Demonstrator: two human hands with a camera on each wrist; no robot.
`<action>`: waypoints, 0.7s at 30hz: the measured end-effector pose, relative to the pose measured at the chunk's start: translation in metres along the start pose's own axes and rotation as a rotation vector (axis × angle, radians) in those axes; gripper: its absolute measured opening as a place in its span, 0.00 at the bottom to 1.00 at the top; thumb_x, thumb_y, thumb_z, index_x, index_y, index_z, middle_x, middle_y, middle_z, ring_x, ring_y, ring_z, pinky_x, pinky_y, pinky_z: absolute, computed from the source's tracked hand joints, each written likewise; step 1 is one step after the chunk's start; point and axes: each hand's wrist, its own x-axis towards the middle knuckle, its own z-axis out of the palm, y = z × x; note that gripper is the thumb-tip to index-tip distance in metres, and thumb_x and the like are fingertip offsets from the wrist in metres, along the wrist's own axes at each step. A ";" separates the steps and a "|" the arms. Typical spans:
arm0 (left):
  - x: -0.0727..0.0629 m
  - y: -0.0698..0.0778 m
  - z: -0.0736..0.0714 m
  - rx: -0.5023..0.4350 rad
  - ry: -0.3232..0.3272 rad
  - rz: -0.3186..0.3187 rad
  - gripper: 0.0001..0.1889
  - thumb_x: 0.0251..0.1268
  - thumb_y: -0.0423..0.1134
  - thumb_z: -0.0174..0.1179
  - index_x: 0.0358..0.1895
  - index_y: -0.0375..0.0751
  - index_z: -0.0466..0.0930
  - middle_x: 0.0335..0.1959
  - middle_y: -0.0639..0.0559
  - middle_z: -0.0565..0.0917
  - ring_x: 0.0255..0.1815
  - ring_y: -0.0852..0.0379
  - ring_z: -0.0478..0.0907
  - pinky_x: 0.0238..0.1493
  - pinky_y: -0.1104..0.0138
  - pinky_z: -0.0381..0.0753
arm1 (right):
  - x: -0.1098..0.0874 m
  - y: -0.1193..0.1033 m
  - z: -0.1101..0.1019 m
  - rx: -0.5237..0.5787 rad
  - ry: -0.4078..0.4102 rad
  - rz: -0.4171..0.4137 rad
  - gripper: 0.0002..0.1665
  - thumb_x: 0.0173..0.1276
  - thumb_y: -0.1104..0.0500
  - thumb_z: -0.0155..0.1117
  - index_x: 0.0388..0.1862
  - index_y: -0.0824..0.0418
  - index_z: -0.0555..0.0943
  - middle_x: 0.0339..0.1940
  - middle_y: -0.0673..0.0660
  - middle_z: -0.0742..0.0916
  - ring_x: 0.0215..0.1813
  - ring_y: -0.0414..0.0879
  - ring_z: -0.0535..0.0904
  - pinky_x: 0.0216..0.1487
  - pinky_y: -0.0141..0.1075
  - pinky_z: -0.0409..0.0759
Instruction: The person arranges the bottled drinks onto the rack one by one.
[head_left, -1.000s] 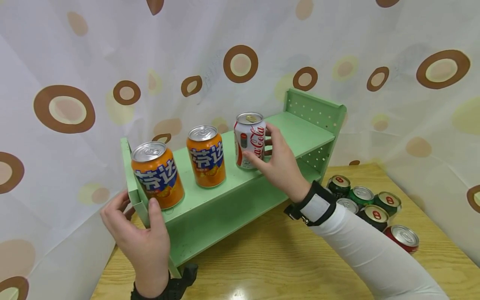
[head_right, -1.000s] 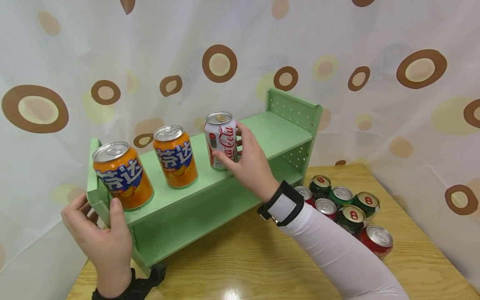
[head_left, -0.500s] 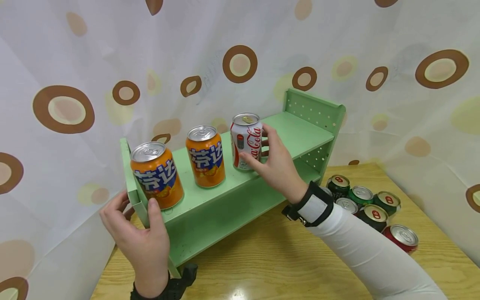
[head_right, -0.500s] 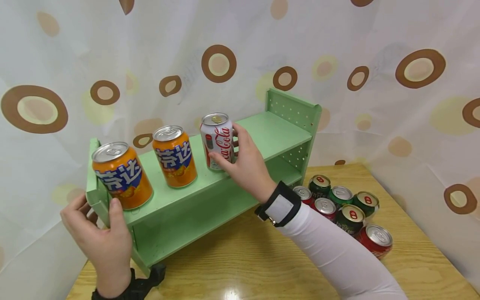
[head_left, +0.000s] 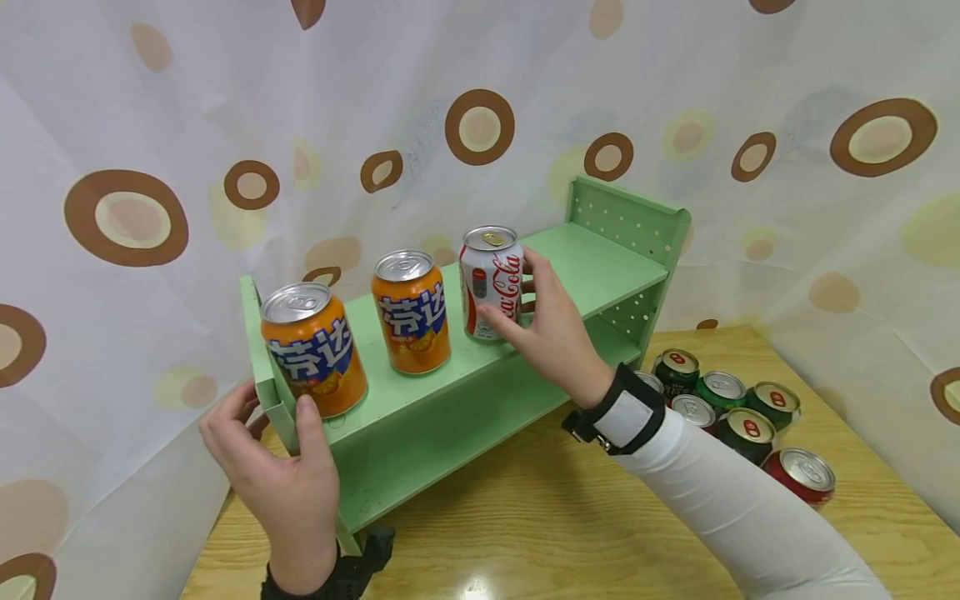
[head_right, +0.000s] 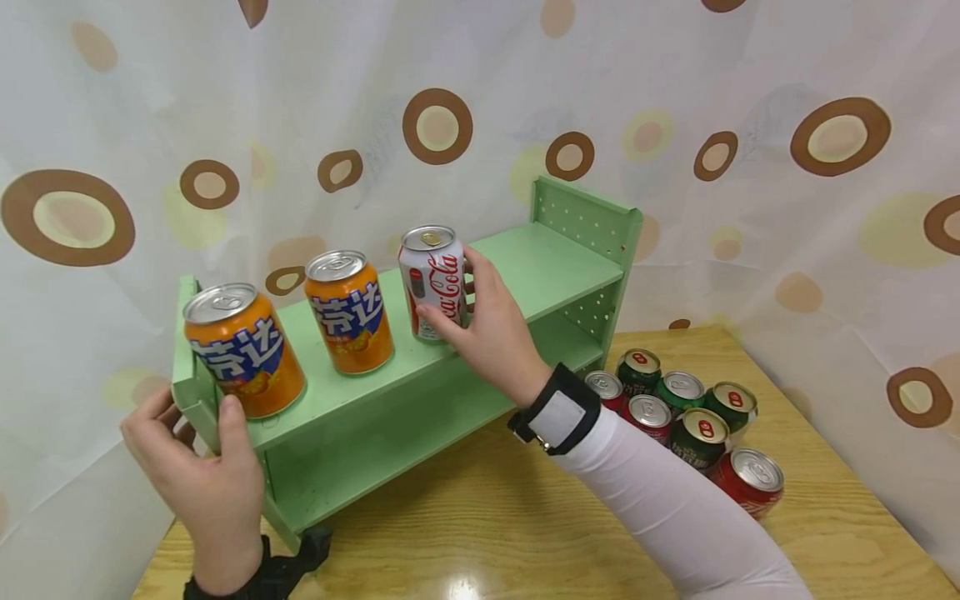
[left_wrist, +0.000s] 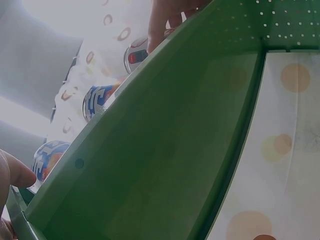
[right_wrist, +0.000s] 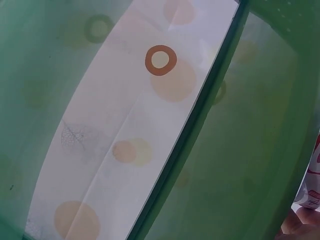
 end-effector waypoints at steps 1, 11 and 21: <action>0.000 0.000 0.000 -0.003 0.001 0.003 0.23 0.68 0.31 0.58 0.65 0.33 0.69 0.58 0.62 0.67 0.62 0.64 0.67 0.60 0.69 0.69 | 0.000 0.000 0.000 0.000 -0.001 0.000 0.49 0.69 0.50 0.72 0.81 0.59 0.56 0.66 0.61 0.75 0.60 0.54 0.76 0.58 0.47 0.83; -0.001 -0.002 0.001 -0.014 0.006 0.007 0.23 0.67 0.30 0.59 0.64 0.32 0.70 0.58 0.55 0.70 0.61 0.63 0.67 0.59 0.69 0.69 | -0.003 0.001 -0.013 -0.086 -0.064 -0.026 0.54 0.69 0.50 0.72 0.84 0.58 0.52 0.70 0.62 0.75 0.67 0.56 0.75 0.65 0.50 0.79; 0.000 -0.002 0.000 -0.018 0.010 0.007 0.23 0.67 0.30 0.59 0.64 0.33 0.70 0.57 0.56 0.69 0.61 0.61 0.68 0.59 0.69 0.70 | -0.013 0.021 -0.047 -0.178 -0.024 -0.002 0.55 0.70 0.50 0.71 0.85 0.57 0.49 0.73 0.62 0.74 0.69 0.60 0.76 0.67 0.54 0.77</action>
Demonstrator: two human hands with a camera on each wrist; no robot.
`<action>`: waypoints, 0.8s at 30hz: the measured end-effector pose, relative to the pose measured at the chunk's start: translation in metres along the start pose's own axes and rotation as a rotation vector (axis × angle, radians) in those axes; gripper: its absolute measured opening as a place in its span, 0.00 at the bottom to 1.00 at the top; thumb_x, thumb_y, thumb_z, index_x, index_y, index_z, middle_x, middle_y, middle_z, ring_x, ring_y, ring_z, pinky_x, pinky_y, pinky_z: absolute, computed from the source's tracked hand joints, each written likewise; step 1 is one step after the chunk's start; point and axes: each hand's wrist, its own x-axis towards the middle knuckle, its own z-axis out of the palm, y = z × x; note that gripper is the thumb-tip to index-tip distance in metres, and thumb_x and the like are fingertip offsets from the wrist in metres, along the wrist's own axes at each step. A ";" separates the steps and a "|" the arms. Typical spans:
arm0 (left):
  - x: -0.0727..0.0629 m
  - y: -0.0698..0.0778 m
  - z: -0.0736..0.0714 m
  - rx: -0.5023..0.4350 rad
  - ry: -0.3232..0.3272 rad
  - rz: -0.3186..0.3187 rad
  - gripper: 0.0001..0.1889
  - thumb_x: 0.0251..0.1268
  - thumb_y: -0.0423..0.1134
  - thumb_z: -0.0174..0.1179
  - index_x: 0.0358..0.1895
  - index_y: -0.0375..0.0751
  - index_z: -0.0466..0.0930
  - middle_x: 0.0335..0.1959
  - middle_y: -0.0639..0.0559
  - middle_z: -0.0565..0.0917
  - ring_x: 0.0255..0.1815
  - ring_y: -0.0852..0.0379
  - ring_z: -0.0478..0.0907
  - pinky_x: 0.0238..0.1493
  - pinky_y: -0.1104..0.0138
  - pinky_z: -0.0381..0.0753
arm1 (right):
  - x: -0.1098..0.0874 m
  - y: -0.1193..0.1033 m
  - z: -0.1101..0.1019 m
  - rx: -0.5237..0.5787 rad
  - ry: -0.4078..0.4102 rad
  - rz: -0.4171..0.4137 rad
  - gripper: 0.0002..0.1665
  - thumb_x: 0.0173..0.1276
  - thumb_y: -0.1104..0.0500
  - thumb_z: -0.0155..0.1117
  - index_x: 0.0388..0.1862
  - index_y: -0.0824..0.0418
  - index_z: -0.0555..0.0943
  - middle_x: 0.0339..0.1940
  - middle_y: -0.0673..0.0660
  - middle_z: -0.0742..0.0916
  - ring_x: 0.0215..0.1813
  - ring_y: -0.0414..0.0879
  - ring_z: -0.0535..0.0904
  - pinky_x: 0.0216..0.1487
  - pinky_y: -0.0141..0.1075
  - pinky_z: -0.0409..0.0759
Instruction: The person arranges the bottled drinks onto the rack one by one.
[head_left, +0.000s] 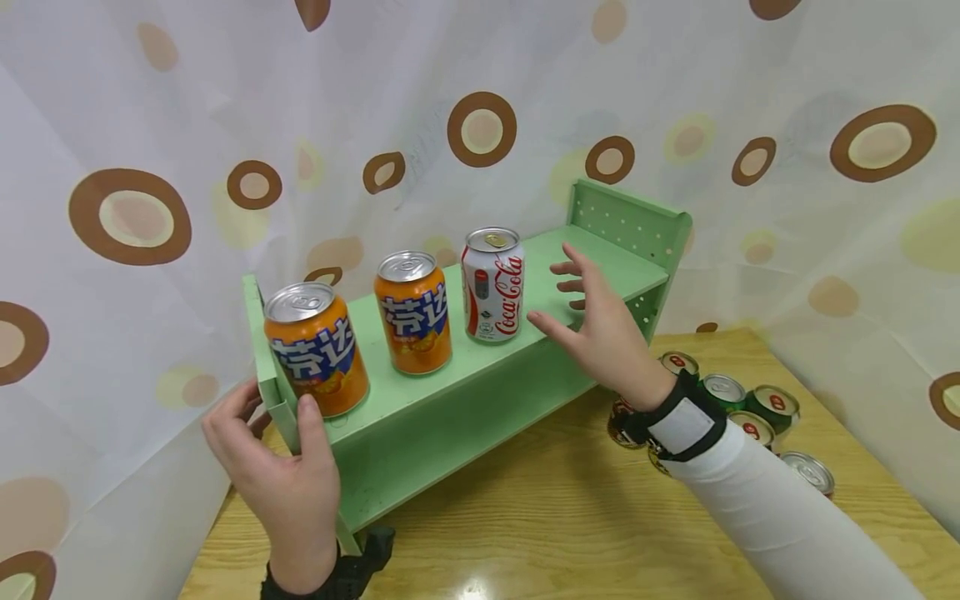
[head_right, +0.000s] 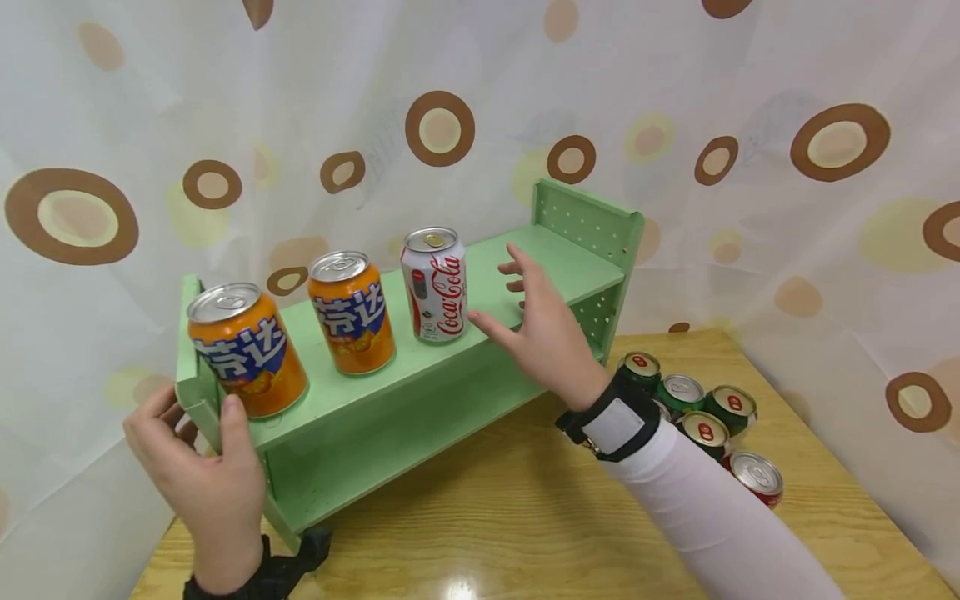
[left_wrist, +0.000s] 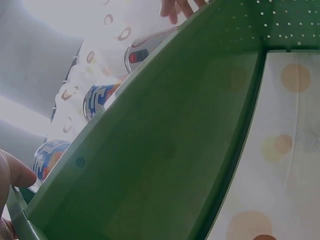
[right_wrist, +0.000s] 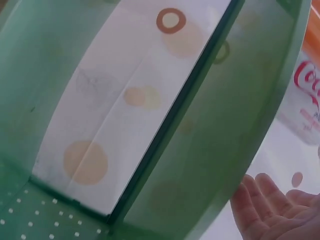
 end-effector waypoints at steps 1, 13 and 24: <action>0.000 0.000 0.000 0.003 -0.002 -0.004 0.23 0.67 0.31 0.59 0.64 0.33 0.70 0.57 0.58 0.69 0.61 0.62 0.68 0.59 0.69 0.70 | -0.002 0.003 -0.004 -0.002 0.006 0.005 0.54 0.71 0.50 0.70 0.85 0.57 0.49 0.73 0.62 0.74 0.69 0.60 0.76 0.67 0.55 0.77; 0.000 0.000 0.002 0.001 0.016 0.009 0.23 0.66 0.31 0.60 0.64 0.34 0.70 0.57 0.54 0.70 0.60 0.62 0.68 0.58 0.70 0.70 | -0.029 0.040 -0.030 0.027 0.080 0.082 0.46 0.75 0.53 0.66 0.83 0.60 0.54 0.71 0.66 0.74 0.68 0.64 0.74 0.66 0.60 0.74; 0.000 0.000 0.001 -0.004 0.014 0.009 0.23 0.65 0.30 0.60 0.64 0.33 0.70 0.57 0.51 0.70 0.60 0.64 0.68 0.58 0.70 0.70 | -0.073 0.086 -0.057 -0.005 0.105 0.239 0.48 0.77 0.50 0.63 0.84 0.64 0.50 0.72 0.71 0.72 0.68 0.70 0.70 0.64 0.65 0.70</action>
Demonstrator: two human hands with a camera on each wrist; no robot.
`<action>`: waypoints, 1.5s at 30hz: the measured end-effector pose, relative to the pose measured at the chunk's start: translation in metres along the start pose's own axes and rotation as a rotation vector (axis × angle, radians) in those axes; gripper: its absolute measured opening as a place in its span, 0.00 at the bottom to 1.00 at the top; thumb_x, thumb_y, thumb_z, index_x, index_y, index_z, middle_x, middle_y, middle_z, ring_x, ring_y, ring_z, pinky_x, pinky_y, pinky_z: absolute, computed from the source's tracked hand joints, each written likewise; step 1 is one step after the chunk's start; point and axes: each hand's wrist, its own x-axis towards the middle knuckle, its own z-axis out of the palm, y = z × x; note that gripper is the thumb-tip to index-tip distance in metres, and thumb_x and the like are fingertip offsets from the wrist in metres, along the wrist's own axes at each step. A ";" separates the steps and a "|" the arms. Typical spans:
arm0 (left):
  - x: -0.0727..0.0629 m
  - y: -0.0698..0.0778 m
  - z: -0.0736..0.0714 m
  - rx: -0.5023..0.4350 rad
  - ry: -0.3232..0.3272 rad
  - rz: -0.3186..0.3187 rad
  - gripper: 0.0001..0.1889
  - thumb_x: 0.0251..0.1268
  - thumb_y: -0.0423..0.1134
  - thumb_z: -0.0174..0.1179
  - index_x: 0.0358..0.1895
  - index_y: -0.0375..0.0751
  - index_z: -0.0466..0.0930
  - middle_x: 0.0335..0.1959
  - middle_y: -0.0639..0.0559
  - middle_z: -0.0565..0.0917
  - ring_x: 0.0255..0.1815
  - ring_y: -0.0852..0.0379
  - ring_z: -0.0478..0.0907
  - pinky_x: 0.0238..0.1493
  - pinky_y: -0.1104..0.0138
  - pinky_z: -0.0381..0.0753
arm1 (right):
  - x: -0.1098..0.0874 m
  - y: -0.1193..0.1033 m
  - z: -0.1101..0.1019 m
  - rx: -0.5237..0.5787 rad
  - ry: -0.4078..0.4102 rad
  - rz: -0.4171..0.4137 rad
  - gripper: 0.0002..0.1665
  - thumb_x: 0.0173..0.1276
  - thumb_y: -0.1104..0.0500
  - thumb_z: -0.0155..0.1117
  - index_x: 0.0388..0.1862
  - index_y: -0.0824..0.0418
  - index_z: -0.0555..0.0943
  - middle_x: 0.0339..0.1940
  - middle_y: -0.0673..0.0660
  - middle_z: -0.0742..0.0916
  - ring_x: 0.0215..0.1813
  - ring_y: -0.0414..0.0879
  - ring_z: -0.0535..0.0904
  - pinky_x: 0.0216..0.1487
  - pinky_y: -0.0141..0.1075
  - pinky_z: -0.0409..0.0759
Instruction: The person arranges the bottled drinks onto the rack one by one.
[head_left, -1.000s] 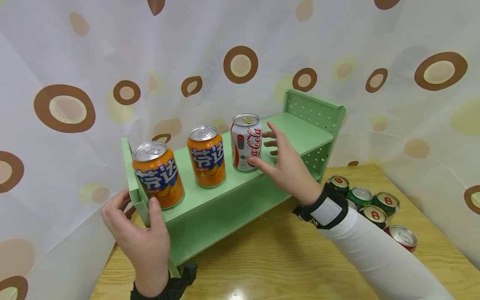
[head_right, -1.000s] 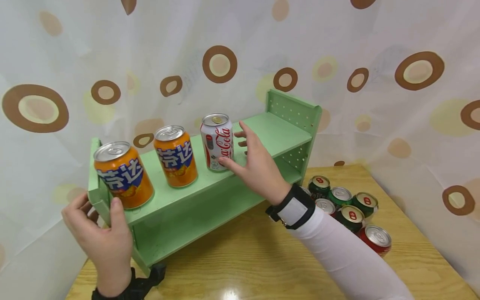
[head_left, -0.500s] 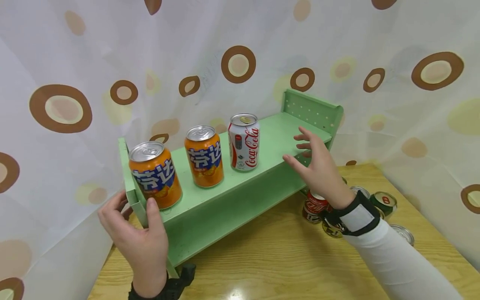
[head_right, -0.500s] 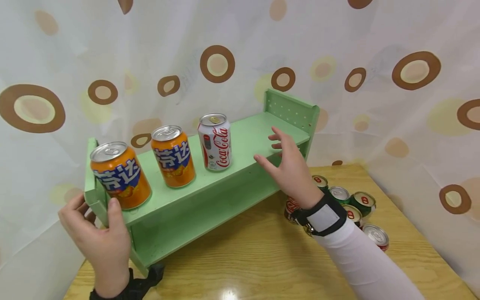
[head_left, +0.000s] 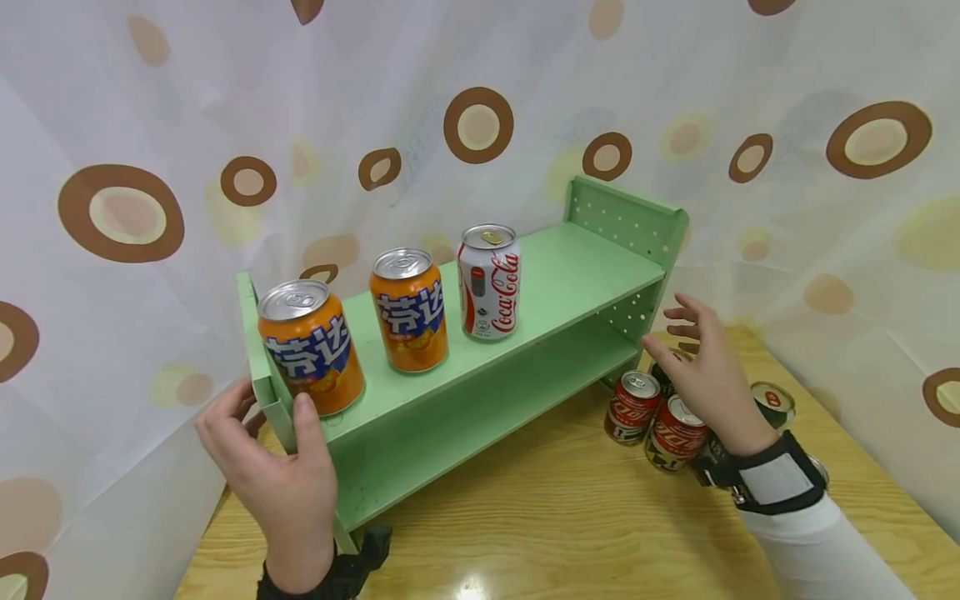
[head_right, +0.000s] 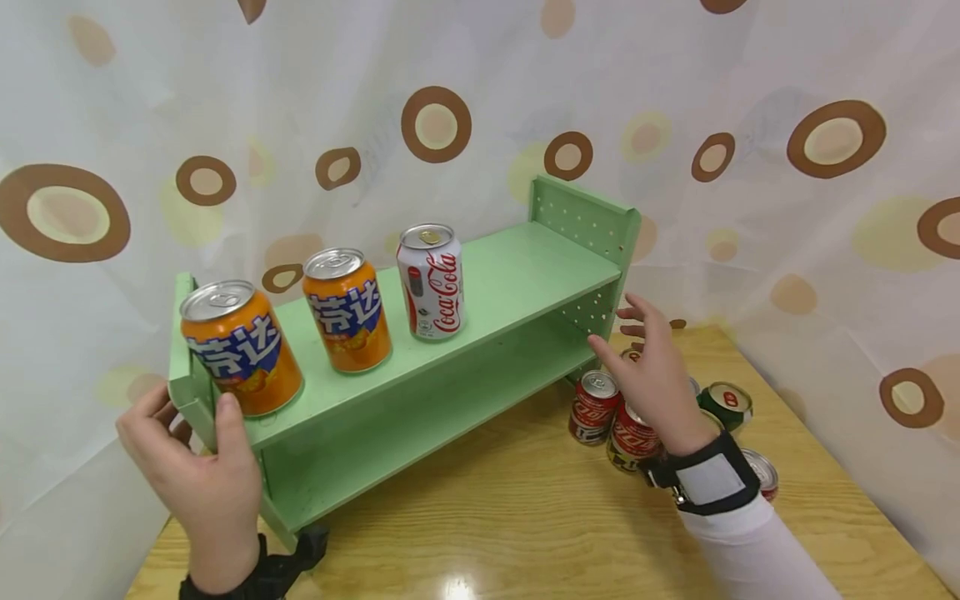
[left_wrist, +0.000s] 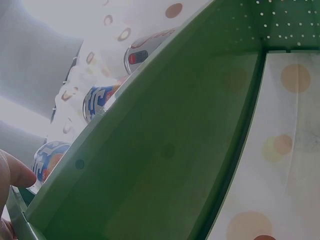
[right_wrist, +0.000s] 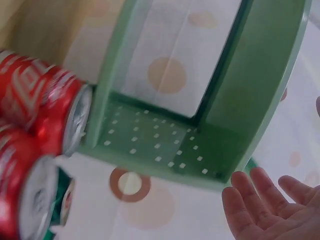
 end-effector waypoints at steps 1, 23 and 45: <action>0.000 0.000 0.000 0.001 -0.001 -0.001 0.24 0.66 0.30 0.60 0.64 0.33 0.70 0.58 0.52 0.70 0.60 0.63 0.68 0.58 0.70 0.70 | -0.003 0.005 -0.002 -0.013 0.004 0.012 0.48 0.77 0.50 0.62 0.84 0.64 0.50 0.71 0.72 0.72 0.68 0.70 0.70 0.64 0.65 0.70; -0.001 0.001 0.000 0.025 0.003 0.009 0.24 0.65 0.30 0.59 0.65 0.33 0.69 0.58 0.46 0.71 0.60 0.63 0.67 0.58 0.71 0.69 | -0.065 0.079 -0.035 -0.244 0.029 0.253 0.49 0.78 0.45 0.58 0.81 0.74 0.51 0.68 0.83 0.70 0.67 0.80 0.65 0.59 0.73 0.67; 0.000 0.000 0.000 0.023 -0.020 0.001 0.24 0.67 0.31 0.59 0.65 0.32 0.69 0.58 0.59 0.68 0.61 0.64 0.67 0.59 0.70 0.69 | -0.109 0.118 -0.048 -0.376 0.060 0.420 0.54 0.75 0.41 0.61 0.75 0.84 0.54 0.62 0.87 0.69 0.60 0.82 0.64 0.55 0.73 0.66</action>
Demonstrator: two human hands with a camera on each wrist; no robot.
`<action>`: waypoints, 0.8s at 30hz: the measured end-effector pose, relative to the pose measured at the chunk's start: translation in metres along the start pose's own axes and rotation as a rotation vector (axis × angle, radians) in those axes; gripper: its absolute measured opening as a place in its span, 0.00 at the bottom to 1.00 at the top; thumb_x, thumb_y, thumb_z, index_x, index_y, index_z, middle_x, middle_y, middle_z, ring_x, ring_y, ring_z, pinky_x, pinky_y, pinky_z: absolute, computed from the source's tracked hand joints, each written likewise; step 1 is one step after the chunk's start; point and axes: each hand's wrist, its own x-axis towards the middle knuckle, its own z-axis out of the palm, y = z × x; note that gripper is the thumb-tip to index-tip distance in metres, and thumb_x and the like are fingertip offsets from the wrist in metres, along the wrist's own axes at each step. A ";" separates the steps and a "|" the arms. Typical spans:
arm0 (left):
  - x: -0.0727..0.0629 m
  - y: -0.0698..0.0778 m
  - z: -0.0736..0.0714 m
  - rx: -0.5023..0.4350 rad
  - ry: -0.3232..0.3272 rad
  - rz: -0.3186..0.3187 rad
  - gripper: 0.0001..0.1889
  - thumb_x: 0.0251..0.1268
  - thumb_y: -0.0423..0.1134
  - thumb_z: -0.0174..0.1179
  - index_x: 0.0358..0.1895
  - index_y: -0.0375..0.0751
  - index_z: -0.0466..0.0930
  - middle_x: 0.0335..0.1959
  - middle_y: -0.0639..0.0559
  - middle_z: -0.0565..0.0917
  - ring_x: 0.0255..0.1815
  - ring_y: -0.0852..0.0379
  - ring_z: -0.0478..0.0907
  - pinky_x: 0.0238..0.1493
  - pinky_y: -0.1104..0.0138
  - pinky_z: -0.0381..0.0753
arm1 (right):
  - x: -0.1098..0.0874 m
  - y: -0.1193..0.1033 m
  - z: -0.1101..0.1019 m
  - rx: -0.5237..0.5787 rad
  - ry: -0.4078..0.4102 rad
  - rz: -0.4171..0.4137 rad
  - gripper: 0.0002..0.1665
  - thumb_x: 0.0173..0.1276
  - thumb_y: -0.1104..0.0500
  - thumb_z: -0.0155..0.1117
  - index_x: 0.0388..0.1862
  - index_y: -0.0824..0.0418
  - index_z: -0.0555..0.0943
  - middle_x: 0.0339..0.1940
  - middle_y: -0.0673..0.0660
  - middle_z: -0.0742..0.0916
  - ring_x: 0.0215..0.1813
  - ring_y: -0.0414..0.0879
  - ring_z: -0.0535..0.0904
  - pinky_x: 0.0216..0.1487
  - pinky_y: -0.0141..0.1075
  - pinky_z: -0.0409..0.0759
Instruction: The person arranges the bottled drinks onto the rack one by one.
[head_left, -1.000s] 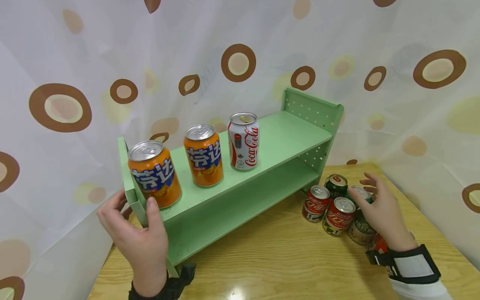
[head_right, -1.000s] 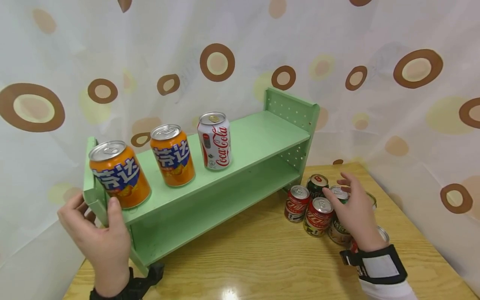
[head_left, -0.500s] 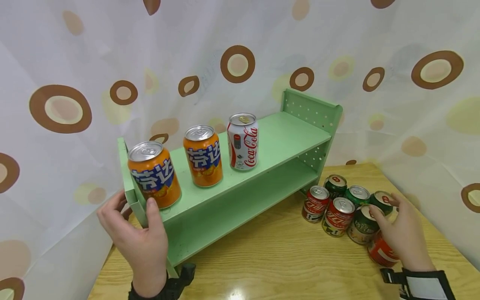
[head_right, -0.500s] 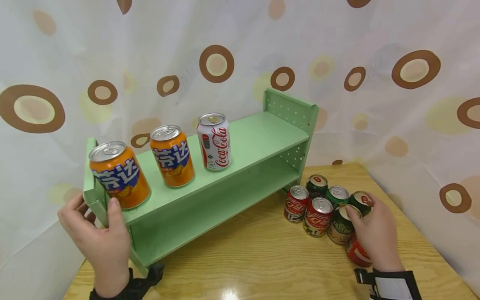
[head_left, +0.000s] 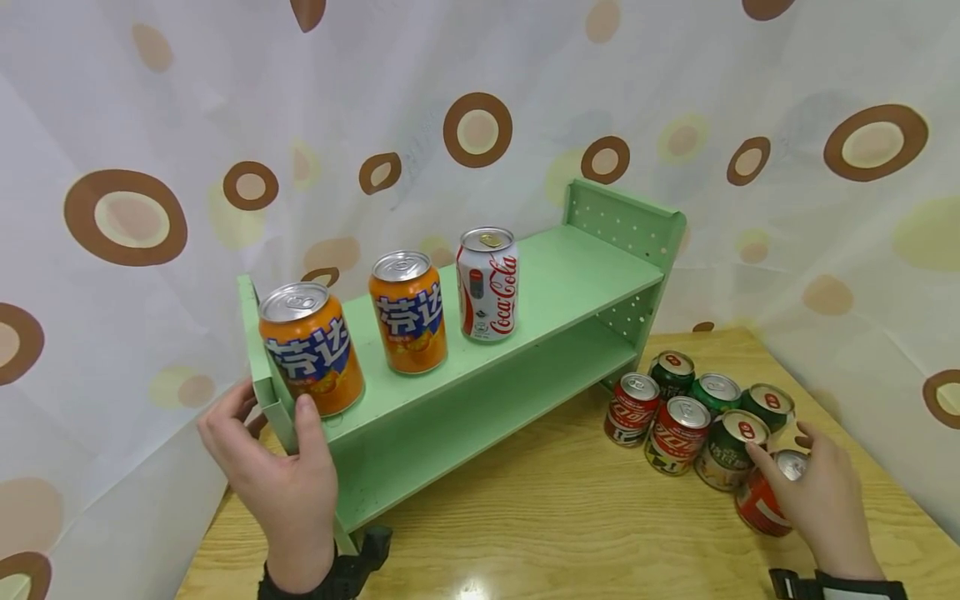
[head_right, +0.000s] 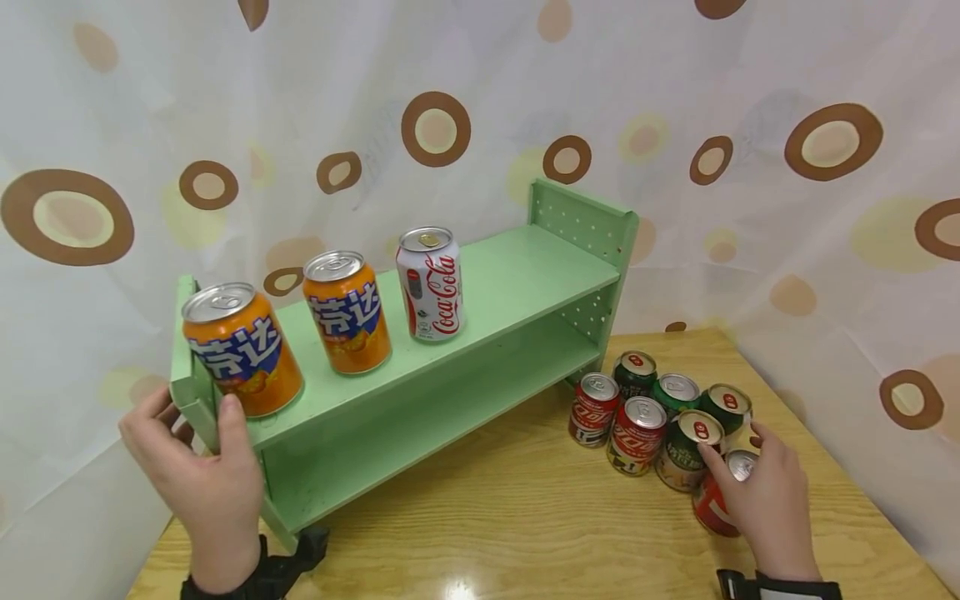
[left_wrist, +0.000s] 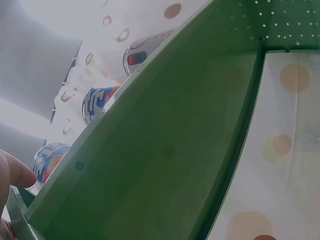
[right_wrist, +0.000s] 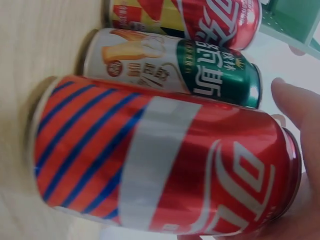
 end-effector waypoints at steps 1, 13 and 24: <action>0.000 0.000 0.000 -0.003 0.000 0.002 0.24 0.67 0.31 0.59 0.65 0.32 0.69 0.58 0.57 0.68 0.61 0.63 0.67 0.59 0.70 0.69 | -0.001 0.001 0.001 0.001 -0.006 0.009 0.55 0.75 0.41 0.61 0.75 0.84 0.54 0.62 0.87 0.68 0.61 0.82 0.64 0.56 0.73 0.66; 0.000 0.000 0.001 -0.006 0.004 0.009 0.24 0.67 0.31 0.59 0.65 0.33 0.69 0.57 0.57 0.69 0.62 0.59 0.68 0.59 0.70 0.70 | -0.008 0.007 0.001 0.029 -0.103 0.075 0.59 0.69 0.42 0.69 0.72 0.86 0.54 0.60 0.87 0.67 0.57 0.80 0.68 0.44 0.65 0.82; 0.000 0.000 0.000 0.009 -0.003 0.003 0.24 0.67 0.31 0.59 0.66 0.35 0.69 0.58 0.56 0.69 0.62 0.62 0.67 0.59 0.70 0.70 | -0.009 0.018 0.005 0.046 -0.073 0.035 0.51 0.65 0.46 0.75 0.64 0.84 0.61 0.54 0.83 0.74 0.49 0.77 0.78 0.34 0.56 0.85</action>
